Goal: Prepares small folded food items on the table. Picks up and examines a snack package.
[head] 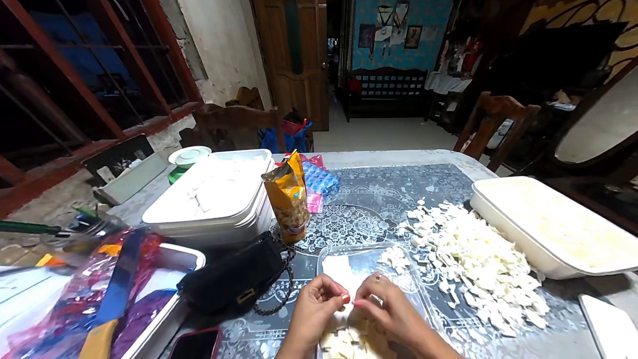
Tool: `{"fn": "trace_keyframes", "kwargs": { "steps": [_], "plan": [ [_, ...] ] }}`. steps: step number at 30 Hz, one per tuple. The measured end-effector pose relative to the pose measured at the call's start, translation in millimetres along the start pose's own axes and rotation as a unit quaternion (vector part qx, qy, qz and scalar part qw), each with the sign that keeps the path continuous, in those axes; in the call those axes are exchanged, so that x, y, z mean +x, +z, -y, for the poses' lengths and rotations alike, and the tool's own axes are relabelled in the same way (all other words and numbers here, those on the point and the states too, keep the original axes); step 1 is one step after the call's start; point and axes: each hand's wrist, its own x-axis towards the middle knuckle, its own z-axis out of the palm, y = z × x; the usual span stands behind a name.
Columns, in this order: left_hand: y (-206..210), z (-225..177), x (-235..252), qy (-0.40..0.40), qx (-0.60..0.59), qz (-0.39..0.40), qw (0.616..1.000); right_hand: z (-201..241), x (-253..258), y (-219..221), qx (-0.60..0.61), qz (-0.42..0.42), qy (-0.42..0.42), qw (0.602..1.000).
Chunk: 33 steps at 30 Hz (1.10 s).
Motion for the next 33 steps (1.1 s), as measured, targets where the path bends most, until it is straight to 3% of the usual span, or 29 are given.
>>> {"fn": "trace_keyframes", "kwargs": {
  "steps": [3, 5, 8, 12, 15, 18, 20, 22, 29, 31, 33],
  "plan": [
    [-4, 1, 2, 0.023, 0.170, -0.003, 0.985, 0, -3, 18, -0.186, -0.061, -0.176, 0.965],
    [-6, 1, -2, 0.072, 0.352, 0.058, 0.932, -1, -3, 17, -0.307, -0.137, -0.220, 0.916],
    [-4, -2, -9, 0.089, 0.498, 0.171, 0.846, -11, 3, -11, -0.418, -0.228, -0.152, 0.866],
    [5, 8, -12, 0.084, 0.560, 0.200, 0.800, -33, 10, -61, -0.481, -0.274, 0.004, 0.833],
    [8, 10, -13, 0.086, 0.575, 0.203, 0.788, -34, 8, -72, -0.413, -0.212, 0.107, 0.879],
    [8, 13, -15, 0.114, 0.573, 0.178, 0.791, -13, 11, -55, -0.244, -0.024, 0.193, 0.950],
    [7, 20, -15, 0.158, 0.569, 0.150, 0.793, -7, 12, -35, -0.163, 0.081, 0.203, 0.962],
    [7, 25, -14, 0.187, 0.563, 0.135, 0.793, -3, 11, -18, -0.154, 0.130, 0.201, 0.959],
    [9, 31, -15, 0.213, 0.561, 0.114, 0.792, 0, 10, -11, -0.114, 0.145, 0.224, 0.957],
    [9, 32, -16, 0.220, 0.558, 0.109, 0.793, 2, 9, -18, -0.107, 0.117, 0.203, 0.966],
    [7, 29, -17, 0.193, 0.532, 0.112, 0.817, 0, 6, -25, -0.126, 0.022, 0.134, 0.983]
  ]
}}
